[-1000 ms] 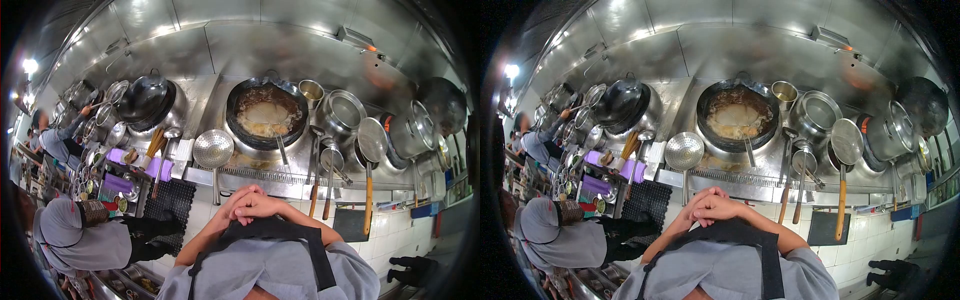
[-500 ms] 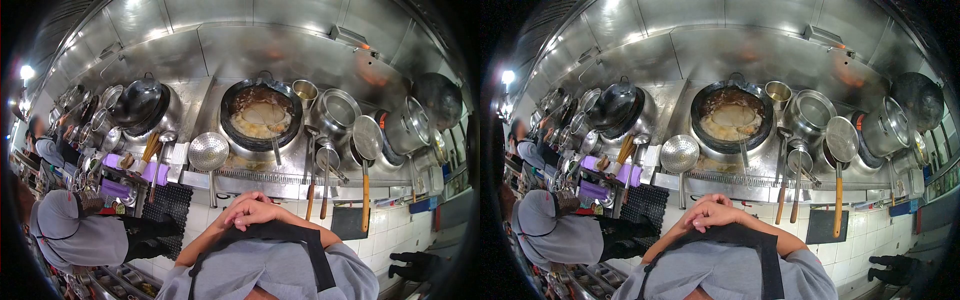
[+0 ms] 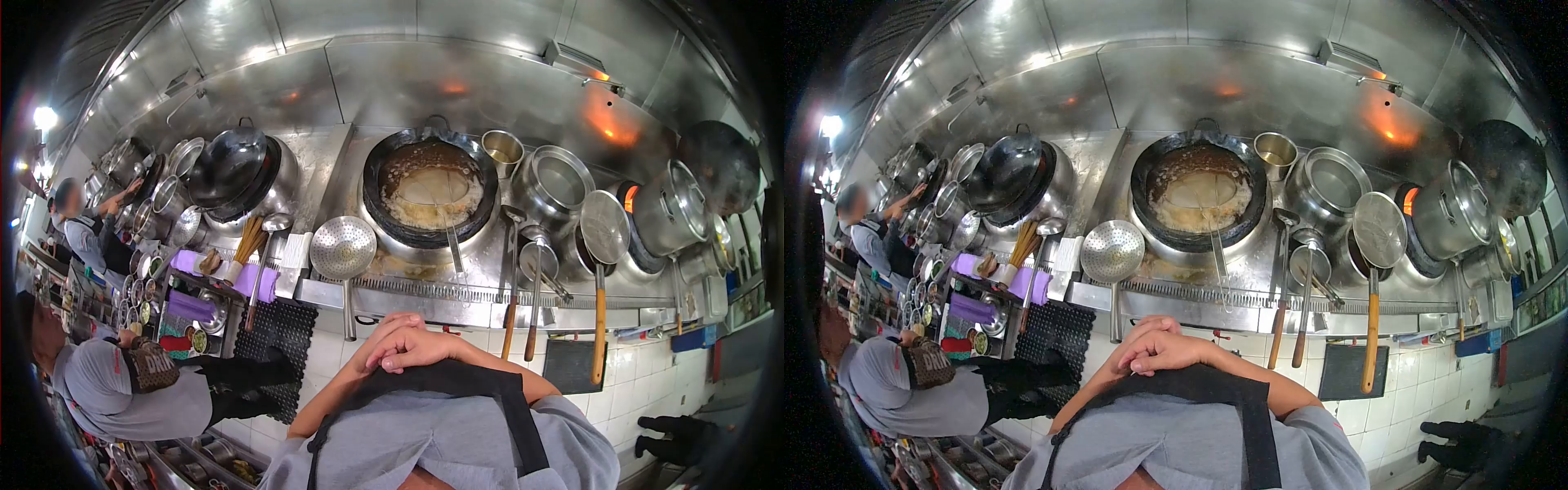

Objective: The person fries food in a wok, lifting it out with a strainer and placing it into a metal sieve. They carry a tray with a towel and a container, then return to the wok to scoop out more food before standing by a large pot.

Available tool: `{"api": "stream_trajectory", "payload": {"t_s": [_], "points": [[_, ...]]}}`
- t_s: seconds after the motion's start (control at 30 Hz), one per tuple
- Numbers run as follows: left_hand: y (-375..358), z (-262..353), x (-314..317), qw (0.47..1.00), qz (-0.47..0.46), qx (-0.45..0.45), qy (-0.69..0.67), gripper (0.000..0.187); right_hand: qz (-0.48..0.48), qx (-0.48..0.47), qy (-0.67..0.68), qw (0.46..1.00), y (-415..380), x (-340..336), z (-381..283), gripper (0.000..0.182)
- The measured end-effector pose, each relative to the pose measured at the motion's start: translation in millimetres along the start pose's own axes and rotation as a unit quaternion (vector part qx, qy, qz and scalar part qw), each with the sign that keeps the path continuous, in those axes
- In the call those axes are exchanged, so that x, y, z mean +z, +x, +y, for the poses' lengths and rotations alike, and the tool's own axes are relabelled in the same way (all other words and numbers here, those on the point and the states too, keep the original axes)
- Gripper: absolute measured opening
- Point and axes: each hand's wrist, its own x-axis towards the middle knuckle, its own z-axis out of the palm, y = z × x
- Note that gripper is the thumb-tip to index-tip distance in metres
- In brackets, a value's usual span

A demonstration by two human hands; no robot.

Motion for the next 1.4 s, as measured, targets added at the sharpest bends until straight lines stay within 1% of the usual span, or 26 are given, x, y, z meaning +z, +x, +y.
{"api": "stream_trajectory", "payload": {"t_s": [0.1,0.2,0.3,0.4,0.43,0.47,0.5,0.53,0.57,0.6,0.63,0.7,0.73,0.8,0.87,0.93,1.0,1.03,1.1,1.13,1.2,1.27,1.3,1.37,1.4], "points": [[0,-1,-1,1.0,-0.001,0.002,0.004,0.04,0.015,-0.054,-0.005,0.998,1,-4,14,0.028],[2,3,0,1.0,-0.008,-0.004,-0.001,0.04,0.029,-0.035,-0.035,0.998,2,-6,18,0.029],[1,4,2,1.0,-0.004,0.002,0.011,0.04,0.021,-0.026,-0.038,0.999,2,-4,12,0.029],[2,14,3,1.0,-0.004,0.008,0.027,0.041,0.021,-0.021,-0.053,0.998,1,-1,4,0.028],[1,12,3,1.0,-0.003,0.005,0.028,0.041,0.025,-0.033,-0.036,0.999,1,0,8,0.028],[0,8,1,0.999,-0.006,0.005,0.033,0.041,0.028,-0.045,-0.018,0.998,0,1,14,0.028],[-1,-17,-8,0.999,-0.013,0.007,0.037,0.041,0.03,-0.057,-0.001,0.998,1,0,17,0.028],[-2,-40,-16,0.999,-0.019,0.009,0.041,0.042,0.034,-0.054,-0.012,0.998,1,0,17,0.028],[1,-40,-16,0.999,-0.045,-0.011,0.004,0.043,0.038,-0.05,-0.024,0.998,1,0,18,0.029],[8,-23,-9,0.997,-0.07,-0.033,-0.032,0.043,0.042,-0.047,-0.035,0.997,1,0,18,0.029],[22,-4,-4,0.985,-0.113,-0.075,-0.109,0.043,0.045,-0.041,-0.025,0.998,1,2,15,0.029],[28,10,0,0.974,-0.133,-0.122,-0.141,0.042,0.053,-0.027,-0.007,0.998,-1,6,7,0.028],[23,0,-4,0.981,-0.11,-0.126,-0.096,0.041,0.053,-0.036,-0.014,0.998,-1,6,8,0.028],[15,7,6,0.998,-0.035,-0.059,-0.015,0.041,0.053,-0.053,-0.027,0.997,0,9,10,0.028],[1,25,25,0.993,0.073,0.08,0.055,0.044,0.049,-0.067,-0.028,0.996,0,8,17,0.028],[3,20,26,0.995,0.093,0.004,0.034,0.043,0.05,-0.072,-0.041,0.995,0,7,19,0.028],[9,18,25,0.997,0.042,-0.054,-0.035,0.04,0.056,-0.068,-0.065,0.994,-2,7,15,0.028],[18,19,21,0.993,-0.02,-0.072,-0.091,0.038,0.057,-0.064,-0.056,0.995,-3,9,13,0.028],[20,12,13,0.99,-0.087,-0.07,-0.089,0.037,0.06,-0.056,-0.037,0.996,-4,12,12,0.028],[18,4,5,0.994,-0.092,-0.048,-0.031,0.037,0.056,-0.049,-0.036,0.997,-4,12,12,0.028],[9,9,10,0.999,-0.043,-0.009,0.003,0.037,0.05,-0.035,-0.033,0.998,-3,12,13,0.028],[-8,18,26,0.997,0.063,0.025,-0.048,0.036,0.053,-0.06,-0.026,0.996,-2,12,14,0.028],[-10,6,23,0.996,0.053,0.016,-0.074,0.036,0.055,-0.072,-0.023,0.996,-3,12,15,0.028],[-12,-26,9,0.991,0.032,-0.005,-0.126,0.037,0.067,-0.041,-0.034,0.996,-5,11,13,0.028],[-3,-11,12,0.992,0.01,-0.052,-0.118,0.042,0.073,-0.027,-0.039,0.996,-5,11,12,0.029]]}}
